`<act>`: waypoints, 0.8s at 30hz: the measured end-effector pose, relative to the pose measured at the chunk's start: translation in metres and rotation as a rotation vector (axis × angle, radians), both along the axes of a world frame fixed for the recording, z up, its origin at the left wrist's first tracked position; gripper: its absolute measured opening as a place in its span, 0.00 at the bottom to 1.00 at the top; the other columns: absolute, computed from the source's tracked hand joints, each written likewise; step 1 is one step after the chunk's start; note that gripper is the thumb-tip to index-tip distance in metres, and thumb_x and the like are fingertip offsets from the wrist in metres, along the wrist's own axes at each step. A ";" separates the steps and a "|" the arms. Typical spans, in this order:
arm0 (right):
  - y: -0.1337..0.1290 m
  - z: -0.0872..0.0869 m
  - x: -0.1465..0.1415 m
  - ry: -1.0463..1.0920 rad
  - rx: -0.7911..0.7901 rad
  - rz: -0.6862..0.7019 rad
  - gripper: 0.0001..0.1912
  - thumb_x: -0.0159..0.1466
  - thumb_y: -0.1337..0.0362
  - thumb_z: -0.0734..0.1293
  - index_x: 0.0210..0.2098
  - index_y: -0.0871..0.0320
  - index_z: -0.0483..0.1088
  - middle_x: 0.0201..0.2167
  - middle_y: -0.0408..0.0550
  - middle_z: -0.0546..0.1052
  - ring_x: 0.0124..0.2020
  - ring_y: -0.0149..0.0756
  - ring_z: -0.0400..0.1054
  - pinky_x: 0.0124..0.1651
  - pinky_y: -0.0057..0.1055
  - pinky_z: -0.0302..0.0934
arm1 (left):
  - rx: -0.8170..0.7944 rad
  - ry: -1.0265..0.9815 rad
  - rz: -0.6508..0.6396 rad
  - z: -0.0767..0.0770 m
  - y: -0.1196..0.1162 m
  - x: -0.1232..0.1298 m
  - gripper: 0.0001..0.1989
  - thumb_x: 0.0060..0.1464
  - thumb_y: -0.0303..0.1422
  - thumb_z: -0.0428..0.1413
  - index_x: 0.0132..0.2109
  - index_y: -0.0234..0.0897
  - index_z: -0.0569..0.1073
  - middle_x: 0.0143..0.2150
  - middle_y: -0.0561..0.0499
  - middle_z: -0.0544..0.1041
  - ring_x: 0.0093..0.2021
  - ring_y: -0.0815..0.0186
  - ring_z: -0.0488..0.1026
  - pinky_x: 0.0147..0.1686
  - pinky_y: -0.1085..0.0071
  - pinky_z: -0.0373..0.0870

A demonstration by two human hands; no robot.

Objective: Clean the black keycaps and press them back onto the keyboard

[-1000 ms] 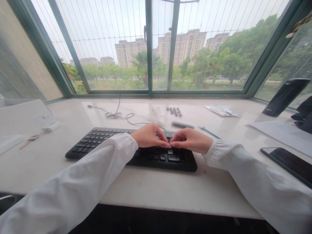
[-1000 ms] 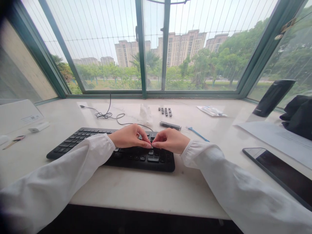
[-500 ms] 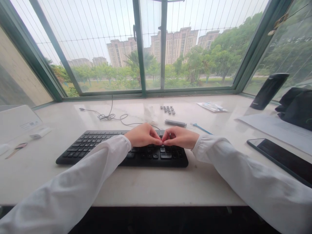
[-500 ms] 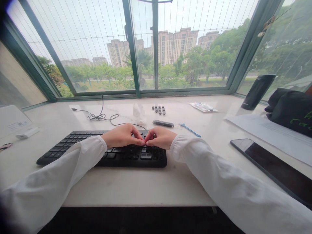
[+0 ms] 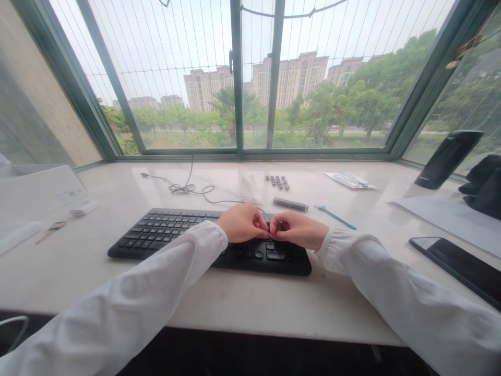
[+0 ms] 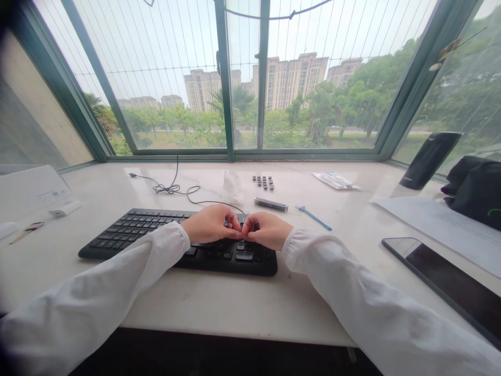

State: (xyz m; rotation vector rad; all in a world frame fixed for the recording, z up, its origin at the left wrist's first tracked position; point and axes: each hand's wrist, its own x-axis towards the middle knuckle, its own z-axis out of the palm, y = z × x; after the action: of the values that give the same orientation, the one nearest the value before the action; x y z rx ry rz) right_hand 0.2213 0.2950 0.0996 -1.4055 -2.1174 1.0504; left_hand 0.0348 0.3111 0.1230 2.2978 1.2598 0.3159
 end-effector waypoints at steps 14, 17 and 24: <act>0.030 -0.001 0.040 -0.121 0.410 -0.373 0.10 0.58 0.58 0.65 0.34 0.57 0.70 0.25 0.43 0.71 0.28 0.33 0.63 0.35 0.31 0.58 | 0.554 0.197 0.340 0.002 0.018 -0.024 0.14 0.56 0.46 0.53 0.41 0.47 0.78 0.34 0.50 0.78 0.37 0.60 0.74 0.38 0.66 0.66; 0.034 -0.004 0.046 -0.211 0.479 -0.433 0.11 0.59 0.56 0.64 0.34 0.56 0.72 0.25 0.43 0.73 0.28 0.34 0.64 0.36 0.32 0.58 | 0.604 0.361 0.307 0.001 0.018 -0.026 0.17 0.63 0.38 0.43 0.44 0.42 0.76 0.35 0.45 0.78 0.39 0.57 0.75 0.38 0.64 0.67; 0.057 0.009 0.045 -0.477 0.564 -0.467 0.14 0.61 0.53 0.61 0.37 0.53 0.73 0.30 0.42 0.78 0.32 0.35 0.70 0.42 0.33 0.57 | 0.615 0.413 0.226 0.007 0.020 -0.036 0.23 0.54 0.24 0.49 0.57 0.38 0.63 0.35 0.45 0.77 0.39 0.58 0.76 0.38 0.66 0.68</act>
State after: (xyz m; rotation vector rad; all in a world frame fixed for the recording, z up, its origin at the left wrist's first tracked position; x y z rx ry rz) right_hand 0.2664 0.3522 0.1082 -1.8174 -1.9827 -0.0733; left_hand -0.0012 0.3314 0.1304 2.8379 1.8386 0.3550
